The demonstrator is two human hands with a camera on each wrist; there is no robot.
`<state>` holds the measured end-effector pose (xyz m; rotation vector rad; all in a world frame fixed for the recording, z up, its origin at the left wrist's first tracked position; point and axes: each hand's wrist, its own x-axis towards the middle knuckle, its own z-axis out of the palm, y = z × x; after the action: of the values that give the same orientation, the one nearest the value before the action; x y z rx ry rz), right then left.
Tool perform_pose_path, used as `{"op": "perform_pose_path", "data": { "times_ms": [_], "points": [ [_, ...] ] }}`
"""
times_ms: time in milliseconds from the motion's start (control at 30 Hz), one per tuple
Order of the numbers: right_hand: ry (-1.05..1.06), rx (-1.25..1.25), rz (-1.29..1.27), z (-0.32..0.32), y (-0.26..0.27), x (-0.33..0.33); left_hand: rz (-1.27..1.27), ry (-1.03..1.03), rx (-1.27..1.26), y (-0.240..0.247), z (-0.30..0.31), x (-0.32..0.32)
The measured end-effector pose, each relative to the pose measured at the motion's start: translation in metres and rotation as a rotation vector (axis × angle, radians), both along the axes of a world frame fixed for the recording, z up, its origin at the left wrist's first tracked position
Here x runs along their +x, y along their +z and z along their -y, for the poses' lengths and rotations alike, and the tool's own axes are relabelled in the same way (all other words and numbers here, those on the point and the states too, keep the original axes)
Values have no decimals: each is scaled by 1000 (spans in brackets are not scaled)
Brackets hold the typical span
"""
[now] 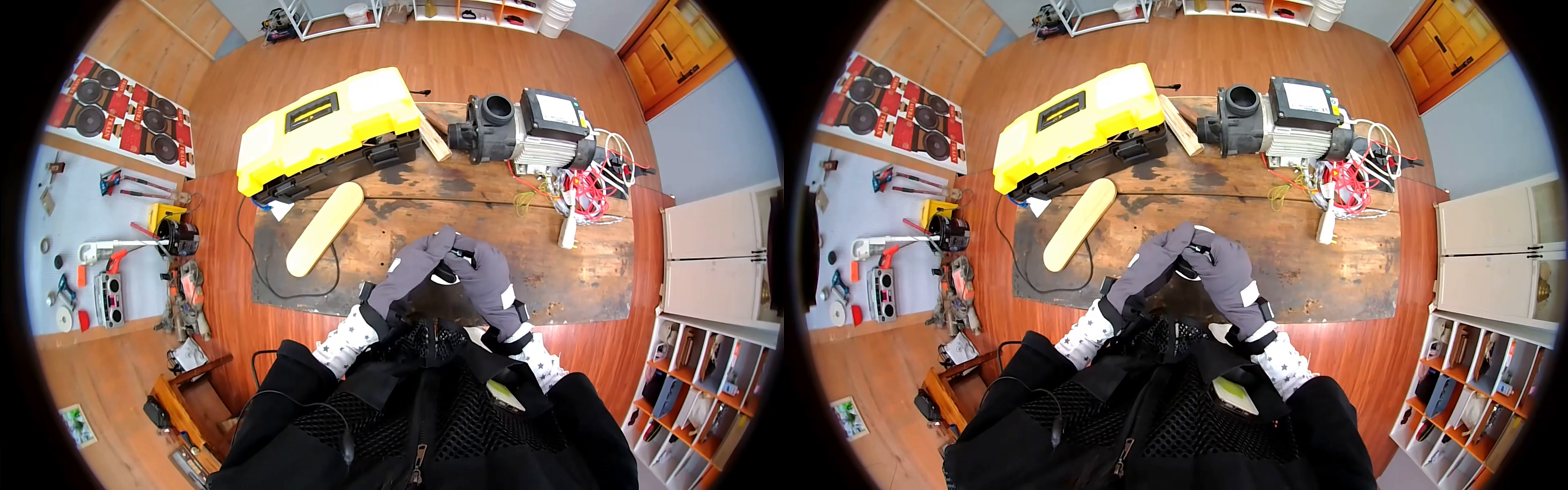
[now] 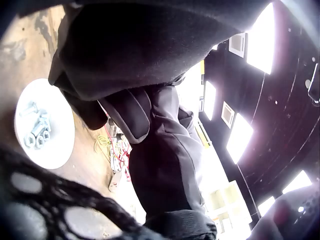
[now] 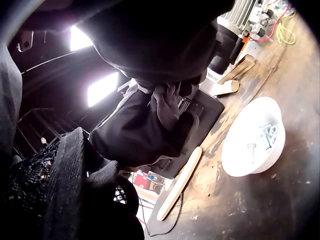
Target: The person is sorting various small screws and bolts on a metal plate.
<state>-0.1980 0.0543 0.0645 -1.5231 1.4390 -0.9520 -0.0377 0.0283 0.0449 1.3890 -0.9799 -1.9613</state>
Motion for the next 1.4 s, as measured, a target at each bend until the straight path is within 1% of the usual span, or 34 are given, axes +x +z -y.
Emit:
{"op": "perform_pose_path", "data": {
  "times_ms": [67, 133, 267, 333, 433, 500, 567, 600, 633, 667, 733, 867, 933, 967, 1033, 1067, 1133, 1167, 1233, 1267, 1333, 1400],
  "points": [
    [8, -19, -37, 0, -2, 0, -77, 22, 44, 0, 0, 0],
    [4, -158, -169, 0, -10, -1, -40, -4, 47, 5, 1, 4],
    [22, -129, -146, 4, -3, 0, 37, -36, 50, 12, 1, 7],
    [95, -11, -144, 7, 9, -1, 68, -66, 49, 20, 3, 9],
    [135, -70, -217, 8, -2, -6, 114, -137, 47, 24, 4, 13],
    [163, -24, -199, 11, 9, -6, 129, -172, 46, 22, 4, 16],
    [189, 22, -181, 14, 16, -7, 45, -178, 120, 16, 4, 17],
    [200, 32, -114, 15, 18, -7, 43, -178, 121, 15, 4, 18],
    [211, 42, -47, 16, 20, -6, -25, -171, 156, 15, 4, 20],
    [212, 43, -48, 18, 24, -6, -94, -163, 192, 14, 4, 21],
    [270, 83, 3, 21, 32, -7, -102, -151, 199, 11, 3, 22],
    [304, 107, -57, 21, 30, -13, -87, -166, 180, 12, 4, 24],
    [231, 134, 104, 17, 35, -13, -68, -182, 172, 16, 7, 24],
    [232, 134, 106, 13, 28, -13, -51, -197, 166, 18, 9, 23],
    [45, 290, 400, 5, 5, -13, -41, -201, 155, 24, 10, 21],
    [46, 290, 401, 3, 3, -13, -32, -207, 146, 26, 10, 21],
    [-50, 297, 403, -1, 1, -11, -43, -204, 152, 25, 9, 20],
    [-51, 297, 404, -2, 2, -11, -56, -200, 158, 25, 9, 19],
    [-60, 259, 297, -4, 8, -10, -29, -223, 136, 19, 7, 21],
    [-61, 260, 297, -3, 11, -12, -4, -245, 113, 18, 7, 23],
    [110, 136, -21, 1, 16, -17, 13, -278, 115, 20, 7, 27],
    [142, 89, -61, 1, 20, -20, 27, -316, 116, 25, 7, 27]
  ]
}}
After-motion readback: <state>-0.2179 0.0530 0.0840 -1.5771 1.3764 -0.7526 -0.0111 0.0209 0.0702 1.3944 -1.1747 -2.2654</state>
